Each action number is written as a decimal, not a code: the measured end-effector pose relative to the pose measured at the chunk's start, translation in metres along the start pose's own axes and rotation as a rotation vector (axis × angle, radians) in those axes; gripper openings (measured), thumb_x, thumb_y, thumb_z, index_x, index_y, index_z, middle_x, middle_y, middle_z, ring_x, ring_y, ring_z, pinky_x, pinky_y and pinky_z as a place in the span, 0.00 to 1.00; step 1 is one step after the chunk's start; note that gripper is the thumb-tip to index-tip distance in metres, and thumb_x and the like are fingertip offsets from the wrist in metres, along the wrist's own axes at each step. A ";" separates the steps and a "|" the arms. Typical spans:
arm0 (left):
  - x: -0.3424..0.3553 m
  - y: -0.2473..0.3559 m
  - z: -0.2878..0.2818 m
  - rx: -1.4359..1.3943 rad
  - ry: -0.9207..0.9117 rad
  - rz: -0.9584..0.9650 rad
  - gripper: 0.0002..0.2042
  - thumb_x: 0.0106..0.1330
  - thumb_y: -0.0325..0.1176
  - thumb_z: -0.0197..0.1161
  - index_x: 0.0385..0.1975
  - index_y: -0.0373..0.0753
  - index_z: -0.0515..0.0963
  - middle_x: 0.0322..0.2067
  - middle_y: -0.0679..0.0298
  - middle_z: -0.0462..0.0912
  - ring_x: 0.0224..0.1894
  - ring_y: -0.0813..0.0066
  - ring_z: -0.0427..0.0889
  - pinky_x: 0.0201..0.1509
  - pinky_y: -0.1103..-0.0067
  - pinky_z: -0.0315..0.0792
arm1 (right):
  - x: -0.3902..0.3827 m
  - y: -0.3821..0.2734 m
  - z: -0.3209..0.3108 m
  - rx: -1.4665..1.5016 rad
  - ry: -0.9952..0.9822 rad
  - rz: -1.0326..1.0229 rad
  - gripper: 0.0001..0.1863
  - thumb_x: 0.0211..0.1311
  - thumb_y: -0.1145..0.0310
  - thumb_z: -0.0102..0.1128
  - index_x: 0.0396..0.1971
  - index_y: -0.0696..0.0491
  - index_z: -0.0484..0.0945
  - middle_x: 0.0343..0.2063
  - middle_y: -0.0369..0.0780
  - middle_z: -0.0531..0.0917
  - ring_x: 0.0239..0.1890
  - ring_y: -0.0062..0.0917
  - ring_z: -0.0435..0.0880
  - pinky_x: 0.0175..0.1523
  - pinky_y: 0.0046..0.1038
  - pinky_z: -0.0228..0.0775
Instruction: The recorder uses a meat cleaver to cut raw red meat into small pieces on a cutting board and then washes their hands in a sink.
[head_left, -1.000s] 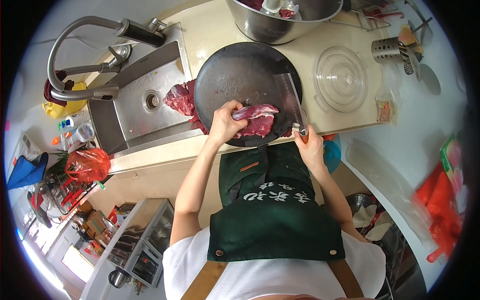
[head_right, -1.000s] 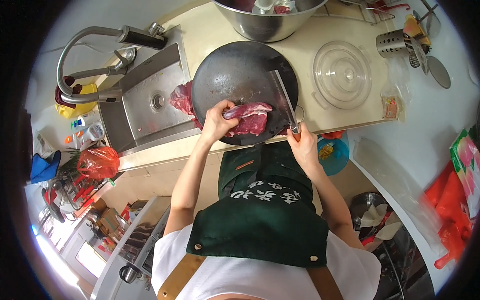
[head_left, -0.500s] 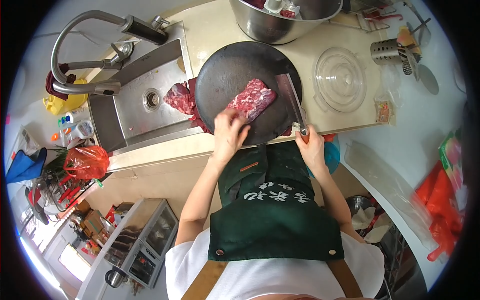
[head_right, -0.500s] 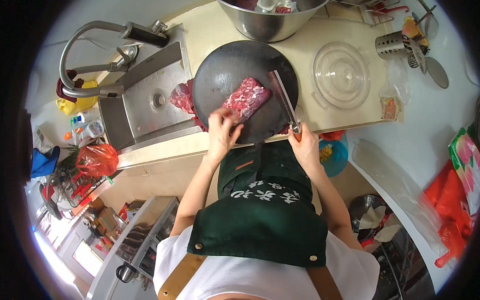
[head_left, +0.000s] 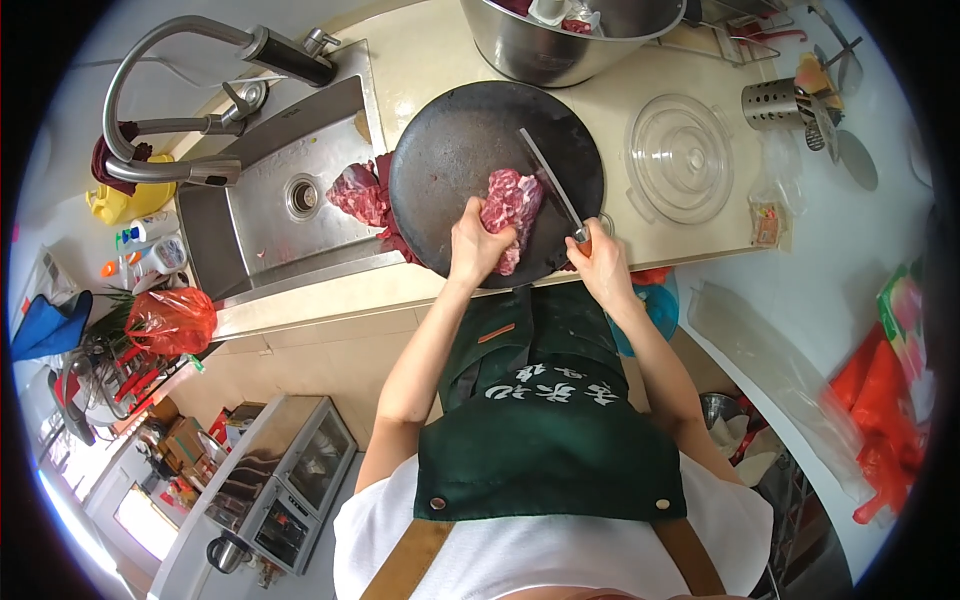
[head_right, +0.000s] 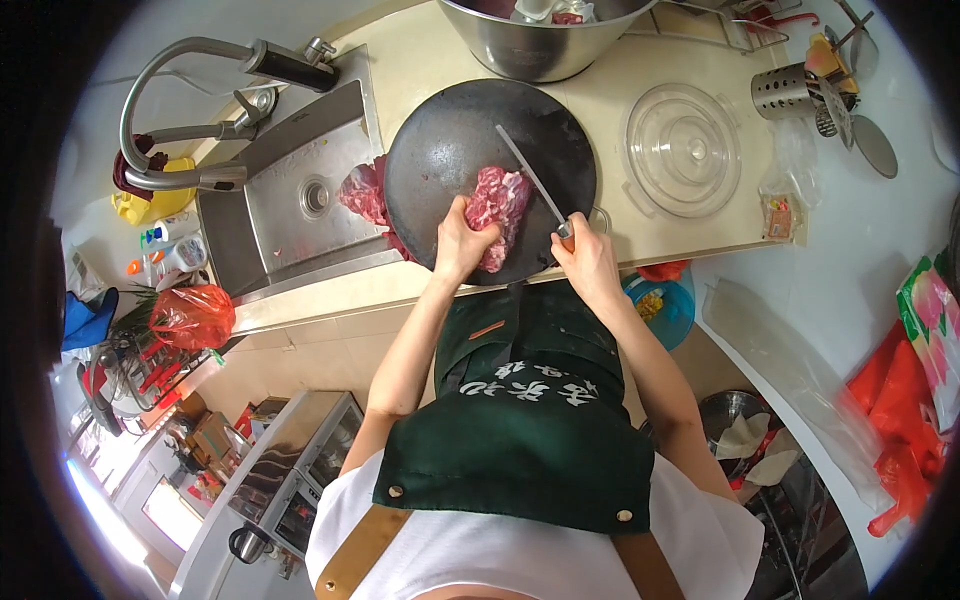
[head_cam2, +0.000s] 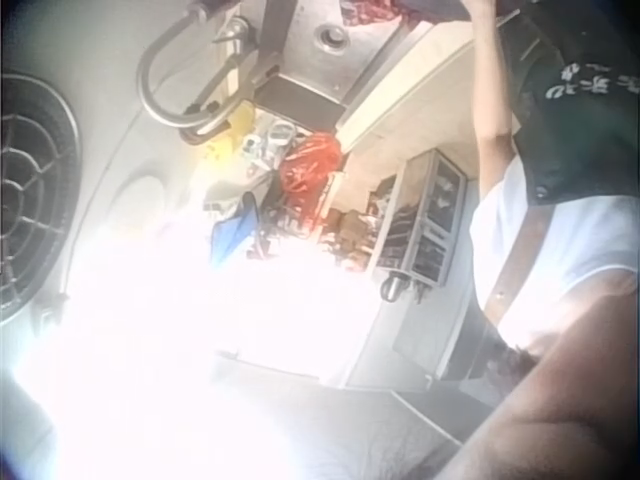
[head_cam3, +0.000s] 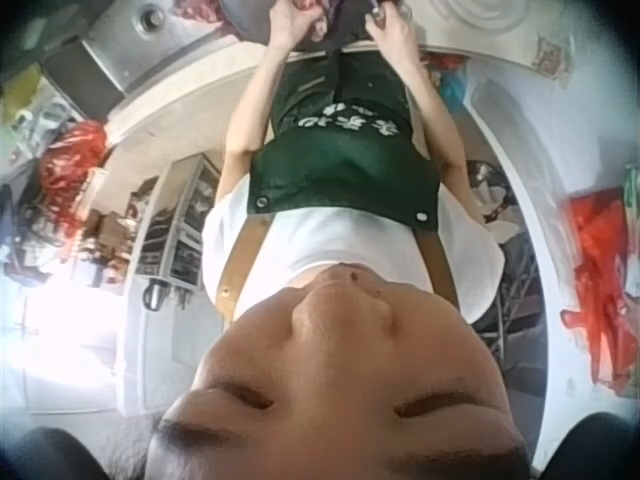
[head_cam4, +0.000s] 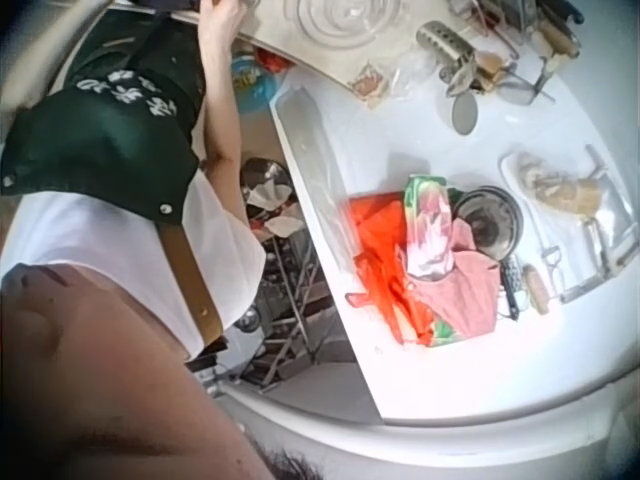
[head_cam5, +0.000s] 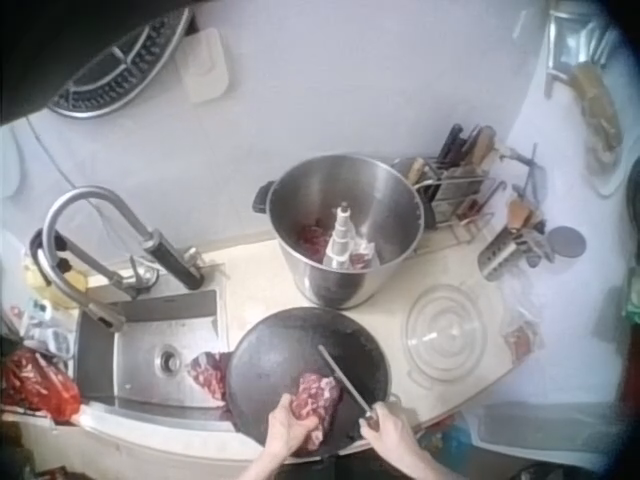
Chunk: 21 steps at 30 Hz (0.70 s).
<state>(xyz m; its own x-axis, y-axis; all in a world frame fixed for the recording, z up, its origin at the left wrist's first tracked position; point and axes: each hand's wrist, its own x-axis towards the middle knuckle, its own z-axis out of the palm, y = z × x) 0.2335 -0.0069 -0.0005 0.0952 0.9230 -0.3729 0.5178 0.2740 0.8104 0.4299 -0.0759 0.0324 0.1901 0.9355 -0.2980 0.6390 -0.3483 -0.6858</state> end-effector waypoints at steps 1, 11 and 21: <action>-0.008 0.010 0.002 -0.088 0.048 -0.017 0.18 0.49 0.32 0.70 0.37 0.33 0.72 0.33 0.47 0.82 0.38 0.56 0.84 0.44 0.69 0.75 | 0.001 -0.003 -0.002 0.015 0.019 -0.007 0.12 0.58 0.70 0.64 0.33 0.59 0.70 0.19 0.51 0.78 0.26 0.50 0.81 0.30 0.42 0.70; -0.024 -0.016 0.011 0.121 0.370 0.156 0.28 0.56 0.33 0.72 0.53 0.28 0.67 0.44 0.46 0.69 0.44 0.50 0.74 0.49 0.66 0.70 | -0.023 -0.021 -0.014 0.044 0.116 -0.077 0.14 0.59 0.69 0.64 0.39 0.58 0.71 0.25 0.50 0.81 0.29 0.51 0.82 0.31 0.42 0.73; 0.053 -0.013 -0.032 0.096 0.359 0.668 0.16 0.48 0.22 0.66 0.39 0.35 0.74 0.44 0.54 0.74 0.50 0.54 0.71 0.55 0.65 0.67 | -0.017 -0.071 0.047 -0.109 0.014 -0.109 0.14 0.64 0.68 0.60 0.37 0.61 0.66 0.22 0.51 0.80 0.25 0.49 0.81 0.30 0.43 0.73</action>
<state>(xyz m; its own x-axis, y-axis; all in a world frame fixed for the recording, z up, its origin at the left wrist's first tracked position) 0.2050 0.0474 -0.0167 0.1406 0.9200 0.3659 0.5206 -0.3830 0.7631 0.3465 -0.0697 0.0555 0.1246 0.9684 -0.2159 0.7332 -0.2365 -0.6375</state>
